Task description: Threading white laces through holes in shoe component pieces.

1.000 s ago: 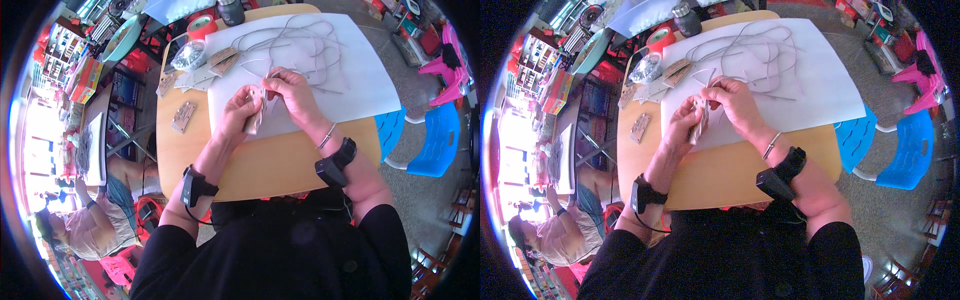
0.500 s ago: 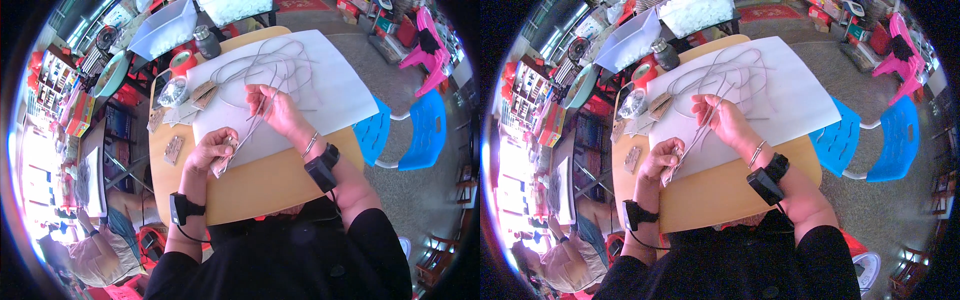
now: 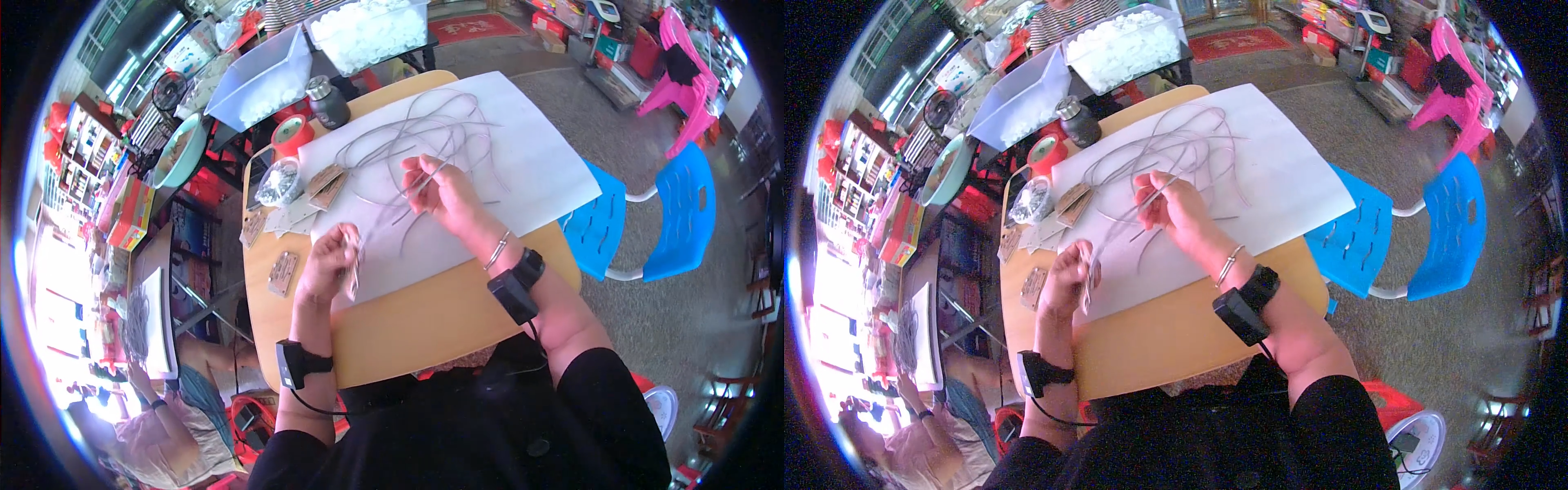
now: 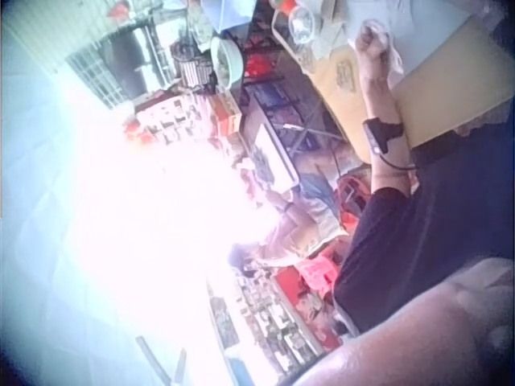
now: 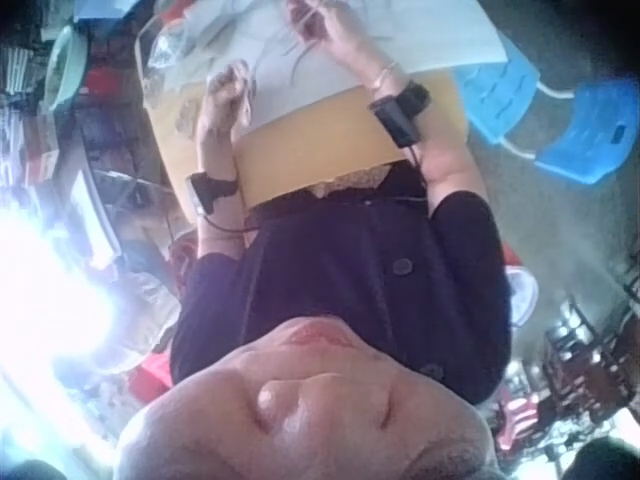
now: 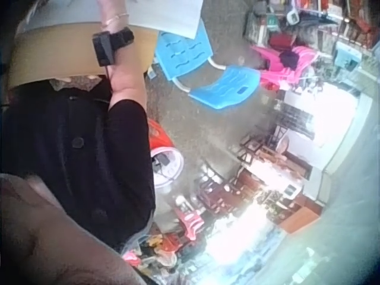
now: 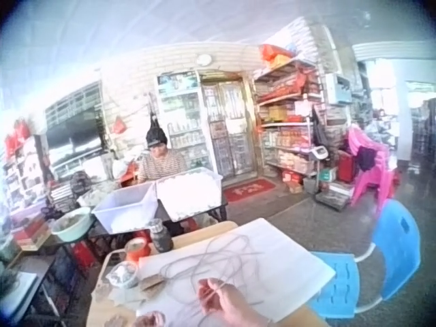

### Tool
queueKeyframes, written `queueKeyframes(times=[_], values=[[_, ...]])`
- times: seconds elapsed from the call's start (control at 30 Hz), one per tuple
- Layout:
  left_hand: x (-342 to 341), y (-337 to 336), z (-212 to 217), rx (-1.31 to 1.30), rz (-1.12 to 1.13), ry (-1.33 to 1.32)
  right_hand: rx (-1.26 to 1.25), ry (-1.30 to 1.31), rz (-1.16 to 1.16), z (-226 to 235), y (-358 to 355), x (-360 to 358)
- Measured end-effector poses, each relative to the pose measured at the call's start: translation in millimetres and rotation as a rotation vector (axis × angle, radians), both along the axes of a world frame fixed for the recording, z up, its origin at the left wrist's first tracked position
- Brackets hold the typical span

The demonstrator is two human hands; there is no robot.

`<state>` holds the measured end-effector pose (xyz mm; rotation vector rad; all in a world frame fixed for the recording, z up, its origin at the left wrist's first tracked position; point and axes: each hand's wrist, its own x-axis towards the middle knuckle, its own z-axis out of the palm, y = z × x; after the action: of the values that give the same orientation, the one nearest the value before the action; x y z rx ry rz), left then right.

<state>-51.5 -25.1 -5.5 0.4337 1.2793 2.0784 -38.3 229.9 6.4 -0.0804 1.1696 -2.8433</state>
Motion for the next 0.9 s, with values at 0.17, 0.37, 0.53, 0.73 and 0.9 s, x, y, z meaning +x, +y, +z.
queueKeyframes(times=[0.17,0.37,0.53,0.73,0.9], values=[[-7,16,-7,0.249,0.489,-0.137,0.162,-0.128,0.092,-16,1,-3],[8,34,-11,0.278,0.382,0.101,0.758,0.32,0.092,3,-41,21],[15,26,3,0.138,0.324,0.0,1.093,0.386,-0.107,6,-47,25],[6,16,10,0.004,0.195,-0.136,1.275,0.56,-0.222,5,-41,21],[0,6,3,0.113,0.067,-0.193,1.244,0.715,-0.256,14,-38,20]])
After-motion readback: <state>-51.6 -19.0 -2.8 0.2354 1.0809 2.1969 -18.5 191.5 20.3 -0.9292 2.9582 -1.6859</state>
